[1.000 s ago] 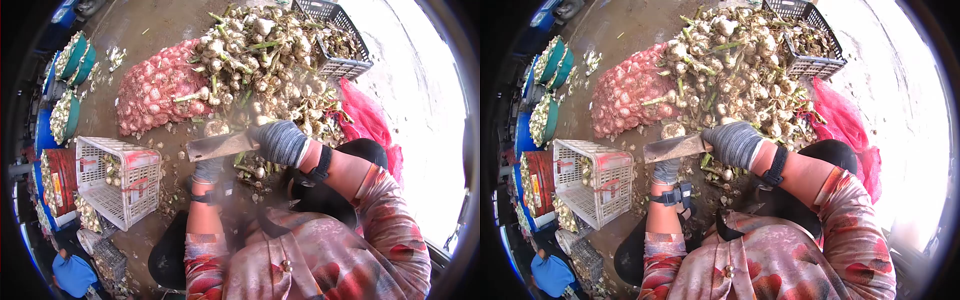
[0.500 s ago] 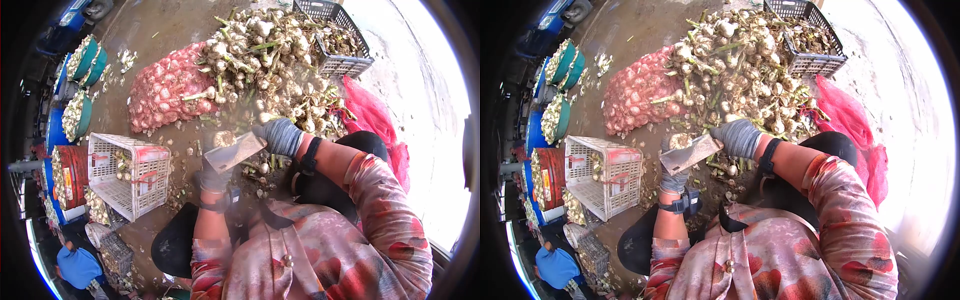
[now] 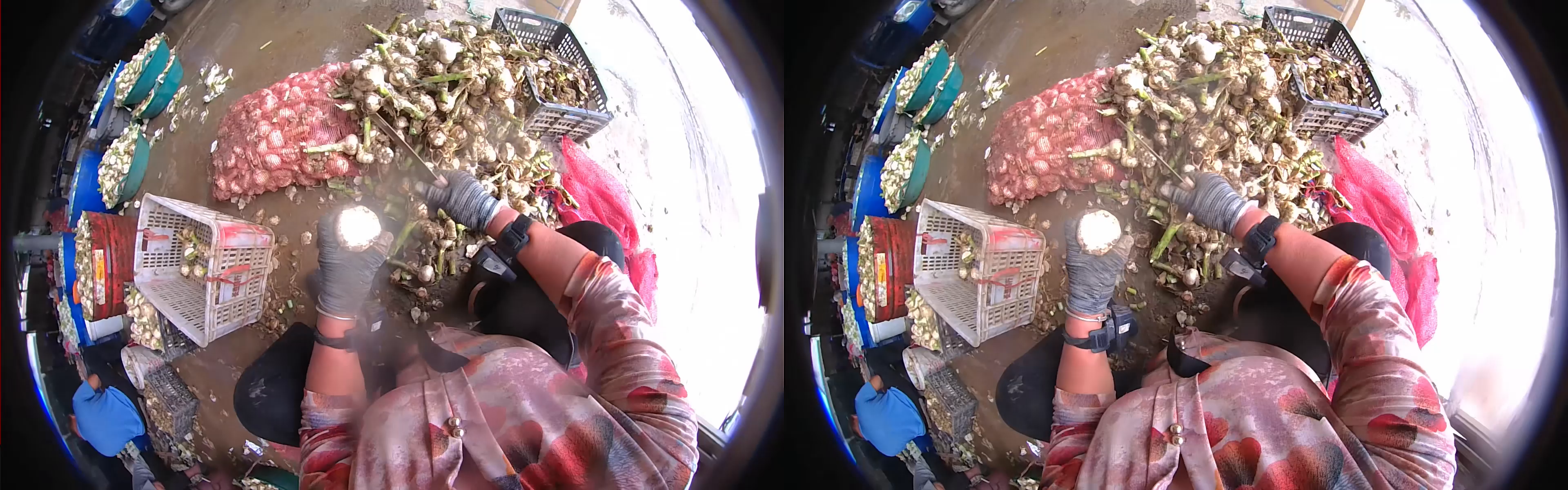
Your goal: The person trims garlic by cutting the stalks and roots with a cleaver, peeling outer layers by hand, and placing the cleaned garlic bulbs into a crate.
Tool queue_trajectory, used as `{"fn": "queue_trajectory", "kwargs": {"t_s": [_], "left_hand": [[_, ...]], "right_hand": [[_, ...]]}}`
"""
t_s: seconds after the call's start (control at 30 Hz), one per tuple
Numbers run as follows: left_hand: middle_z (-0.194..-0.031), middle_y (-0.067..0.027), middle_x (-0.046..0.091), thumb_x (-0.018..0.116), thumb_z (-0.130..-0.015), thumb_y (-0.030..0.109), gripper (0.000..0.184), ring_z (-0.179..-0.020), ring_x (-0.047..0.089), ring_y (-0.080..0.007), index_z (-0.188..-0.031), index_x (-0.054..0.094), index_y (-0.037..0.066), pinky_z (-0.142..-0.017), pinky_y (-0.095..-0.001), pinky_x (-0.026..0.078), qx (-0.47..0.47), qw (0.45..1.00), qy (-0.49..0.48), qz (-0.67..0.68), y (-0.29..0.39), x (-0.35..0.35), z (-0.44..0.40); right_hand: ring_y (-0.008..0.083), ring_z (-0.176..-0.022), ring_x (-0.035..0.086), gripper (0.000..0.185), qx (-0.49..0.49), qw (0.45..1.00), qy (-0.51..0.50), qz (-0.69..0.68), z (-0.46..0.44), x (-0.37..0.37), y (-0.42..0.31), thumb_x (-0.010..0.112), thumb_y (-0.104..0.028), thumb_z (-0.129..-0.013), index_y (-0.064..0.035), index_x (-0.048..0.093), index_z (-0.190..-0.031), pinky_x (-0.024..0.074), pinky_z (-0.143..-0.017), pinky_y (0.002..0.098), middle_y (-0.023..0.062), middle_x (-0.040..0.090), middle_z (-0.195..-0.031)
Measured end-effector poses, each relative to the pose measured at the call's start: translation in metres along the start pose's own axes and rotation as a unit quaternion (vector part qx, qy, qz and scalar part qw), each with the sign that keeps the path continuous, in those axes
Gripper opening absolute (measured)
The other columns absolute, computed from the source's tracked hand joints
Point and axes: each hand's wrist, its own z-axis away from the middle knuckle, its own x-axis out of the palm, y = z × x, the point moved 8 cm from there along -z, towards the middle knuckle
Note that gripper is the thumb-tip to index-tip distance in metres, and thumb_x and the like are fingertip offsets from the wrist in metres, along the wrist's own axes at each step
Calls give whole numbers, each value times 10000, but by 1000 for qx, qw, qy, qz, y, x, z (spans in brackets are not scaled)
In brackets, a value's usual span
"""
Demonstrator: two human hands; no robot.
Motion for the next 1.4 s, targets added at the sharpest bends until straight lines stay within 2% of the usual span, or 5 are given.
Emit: {"fn": "queue_trajectory", "kwargs": {"t_s": [0.17, 0.43, 0.53, 1.07, 1.4], "left_hand": [[-1213, -125, 472, 825, -607, 12, 821, -1132, 501, -248, -1295, 379, 45, -987, -372, 425, 241, 921, 9, -305, 47, 24, 4], [-1191, -107, 582, 564, -920, 381, 475, -1136, 545, -265, -1233, 500, 29, -961, -373, 441, -243, 849, -91, 460, -52, 44, -1], [-1116, -98, 634, 514, -944, 192, 276, -1041, 594, -233, -1156, 591, 32, -907, -360, 461, -19, 980, -173, -92, 4, 31, -3], [-1504, -192, 249, 375, -956, 508, 639, -1390, 240, -326, -1382, 325, 33, -1131, -532, 241, -55, 742, 337, 576, -94, -233, -53], [-1036, -167, 638, 713, -785, 251, 461, -926, 616, -246, -1169, 588, 28, -813, -319, 491, 14, 939, -72, -336, -129, 171, -114]], "right_hand": [[120, -667, 565, 491, 76, 977, -134, -144, 33, 41, -55, 695, -533, -797, -52, 606, -843, 474, -618, 303, 14, 559, -641], [333, -849, 623, 499, -217, 975, -43, 17, 35, 29, -84, 757, -401, -746, -55, 580, -1060, 489, -776, 390, 158, 648, -900], [348, -912, 630, 444, -200, 964, -78, 160, 44, 28, -90, 717, -409, -766, -97, 601, -1060, 487, -790, 413, 151, 663, -937], [293, -662, 664, 367, -21, 991, 125, 35, 18, -72, -49, 592, -353, -868, 13, 595, -838, 518, -661, 401, 178, 635, -700], [347, -729, 601, 353, -64, 974, 219, 1, 13, -103, -44, 606, -354, -862, -1, 598, -855, 481, -676, 402, 186, 612, -761]]}}
